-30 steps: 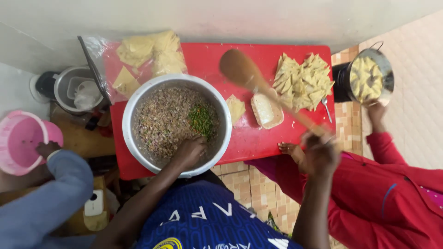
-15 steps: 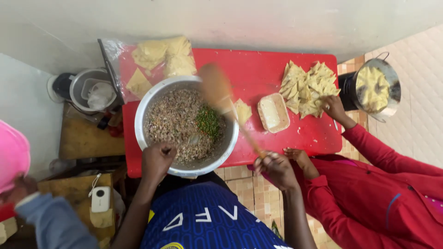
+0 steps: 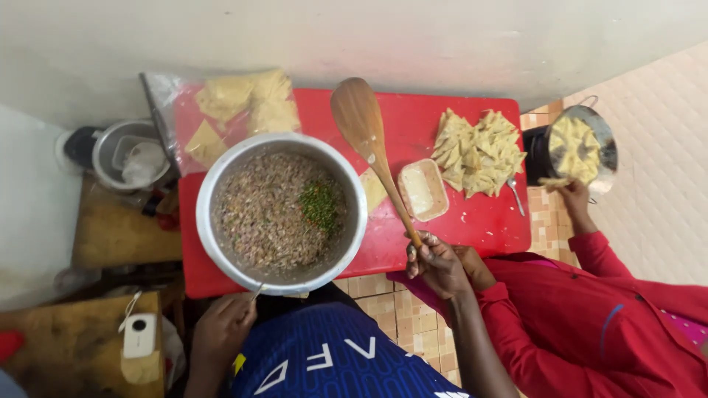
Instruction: Scraping chopped chilies into a bowl, stirring the meat mixture, and filling pastry sheets to make samosas
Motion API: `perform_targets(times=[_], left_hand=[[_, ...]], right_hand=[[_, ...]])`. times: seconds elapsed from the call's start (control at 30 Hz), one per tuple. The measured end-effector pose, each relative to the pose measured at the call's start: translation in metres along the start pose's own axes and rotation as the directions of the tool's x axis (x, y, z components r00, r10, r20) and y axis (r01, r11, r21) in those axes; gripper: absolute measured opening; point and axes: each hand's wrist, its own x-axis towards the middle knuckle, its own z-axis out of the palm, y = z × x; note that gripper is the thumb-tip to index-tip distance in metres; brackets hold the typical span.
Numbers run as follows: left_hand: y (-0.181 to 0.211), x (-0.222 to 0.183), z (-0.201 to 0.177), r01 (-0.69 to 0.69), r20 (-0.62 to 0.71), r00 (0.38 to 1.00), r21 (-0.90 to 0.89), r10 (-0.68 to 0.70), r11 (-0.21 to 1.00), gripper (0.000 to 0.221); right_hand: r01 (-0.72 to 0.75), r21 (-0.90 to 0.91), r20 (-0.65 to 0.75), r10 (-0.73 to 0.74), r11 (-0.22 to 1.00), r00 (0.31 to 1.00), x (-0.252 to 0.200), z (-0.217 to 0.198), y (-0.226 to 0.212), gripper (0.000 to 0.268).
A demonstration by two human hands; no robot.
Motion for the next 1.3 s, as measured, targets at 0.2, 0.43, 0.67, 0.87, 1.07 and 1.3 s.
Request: perform_targets(times=[0.2, 0.43, 0.67, 0.87, 1.07, 1.3], left_hand=[[0.035, 0.036, -0.014, 0.36, 0.056, 0.933, -0.115, -0.355, 0.926, 0.02], [0.099, 0.18, 0.01, 0.44, 0.106, 0.896, -0.07, -0.432, 0.895, 0.042], [0.097, 0.434, 0.183, 0.3, 0.245, 0.945, -0.39, -0.216, 0.871, 0.015], [0.011, 0.549, 0.351, 0.257, 0.391, 0.857, 0.242, -0.336, 0.936, 0.018], [0.018, 0.523, 0.293, 0.111, 0.458, 0.846, 0.352, -0.274, 0.929, 0.111], [-0.049, 0.351, 0.027, 0.091, 0.066, 0.991, 0.272, -0.112, 0.958, 0.083]], right_hand=[[0.038, 0.033, 0.008, -0.039, 0.999, 0.999, 0.006, -0.013, -0.003, 0.042], [-0.081, -0.021, 0.195, 0.083, 0.997, 0.977, -0.017, 0.01, -0.015, 0.048], [0.122, -0.331, -0.275, -0.219, 0.936, 0.936, -0.022, -0.017, -0.009, 0.018], [0.051, -0.453, -0.456, -0.281, 0.89, 0.845, -0.048, -0.064, 0.018, 0.013], [-0.072, -0.688, -0.4, -0.295, 0.722, 0.868, -0.044, -0.011, 0.001, 0.019], [-0.168, -0.97, -0.207, -0.236, 0.178, 0.949, 0.005, 0.036, -0.032, 0.031]])
